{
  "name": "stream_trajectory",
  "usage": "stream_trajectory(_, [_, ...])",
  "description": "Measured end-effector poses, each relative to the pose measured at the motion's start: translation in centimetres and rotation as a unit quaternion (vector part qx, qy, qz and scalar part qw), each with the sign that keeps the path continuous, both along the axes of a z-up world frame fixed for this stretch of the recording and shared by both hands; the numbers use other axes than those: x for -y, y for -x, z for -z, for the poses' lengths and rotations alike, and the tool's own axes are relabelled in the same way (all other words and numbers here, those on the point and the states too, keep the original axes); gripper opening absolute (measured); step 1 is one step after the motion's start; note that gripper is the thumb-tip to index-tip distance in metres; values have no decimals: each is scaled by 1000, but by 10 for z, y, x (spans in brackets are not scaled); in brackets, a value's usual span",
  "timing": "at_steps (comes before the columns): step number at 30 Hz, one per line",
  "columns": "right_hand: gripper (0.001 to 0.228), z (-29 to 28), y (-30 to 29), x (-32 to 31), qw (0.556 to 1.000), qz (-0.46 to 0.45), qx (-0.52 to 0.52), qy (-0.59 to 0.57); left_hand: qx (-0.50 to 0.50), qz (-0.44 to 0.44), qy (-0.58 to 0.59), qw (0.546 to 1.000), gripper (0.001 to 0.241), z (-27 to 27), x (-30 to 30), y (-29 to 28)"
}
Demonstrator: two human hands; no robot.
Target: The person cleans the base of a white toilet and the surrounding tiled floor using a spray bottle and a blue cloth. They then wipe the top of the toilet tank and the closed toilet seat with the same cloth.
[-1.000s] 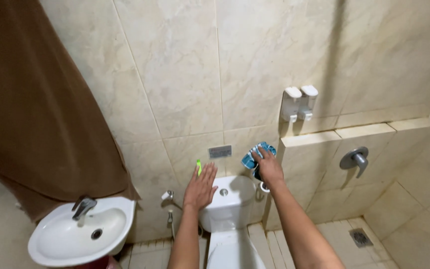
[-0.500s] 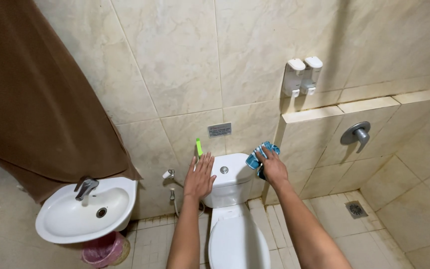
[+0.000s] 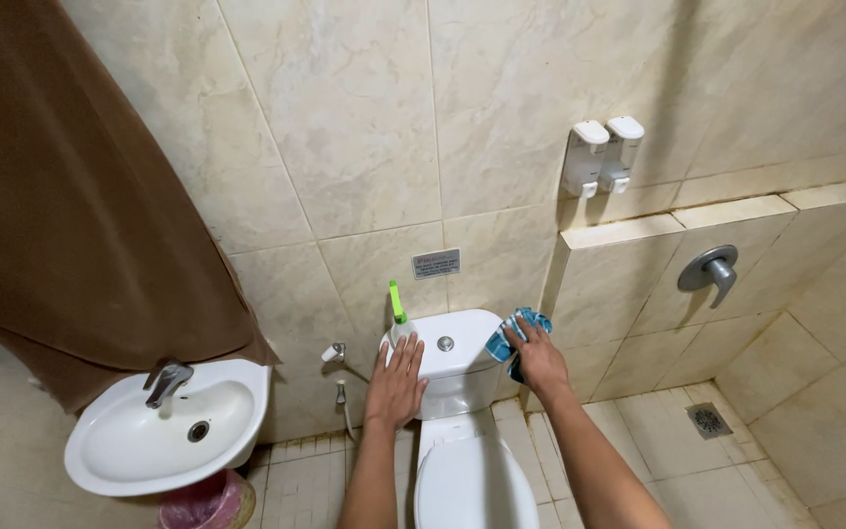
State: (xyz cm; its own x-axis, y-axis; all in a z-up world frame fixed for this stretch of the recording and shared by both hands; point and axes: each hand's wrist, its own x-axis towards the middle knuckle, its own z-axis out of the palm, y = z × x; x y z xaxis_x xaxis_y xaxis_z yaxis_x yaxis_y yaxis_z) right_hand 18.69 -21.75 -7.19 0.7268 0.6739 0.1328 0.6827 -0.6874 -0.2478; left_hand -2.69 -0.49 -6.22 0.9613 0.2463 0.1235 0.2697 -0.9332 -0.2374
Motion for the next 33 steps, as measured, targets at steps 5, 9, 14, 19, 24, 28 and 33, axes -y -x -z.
stream_trajectory(5, [83,-7,25,2,998,14,-52,21,-21,-6,6,1000,72,19,5,1])
stream_trajectory(9, [74,64,10,6,1000,7,5,7,-40,-2,8,999,71,46,12,6])
stream_trajectory(14, [74,111,27,18,999,-18,-36,27,-36,1,33,999,70,86,27,29])
stream_trajectory(19, [77,136,42,26,997,-36,-52,44,-90,-37,58,994,70,102,48,36])
stream_trajectory(24, [75,154,64,32,993,-47,-76,78,-64,-58,72,994,69,137,61,44])
stream_trajectory(28, [77,177,77,43,991,-65,-93,67,-48,-63,75,994,69,177,82,46])
stream_trajectory(33, [76,258,76,42,989,-46,-97,105,-60,-62,88,992,70,231,79,45])
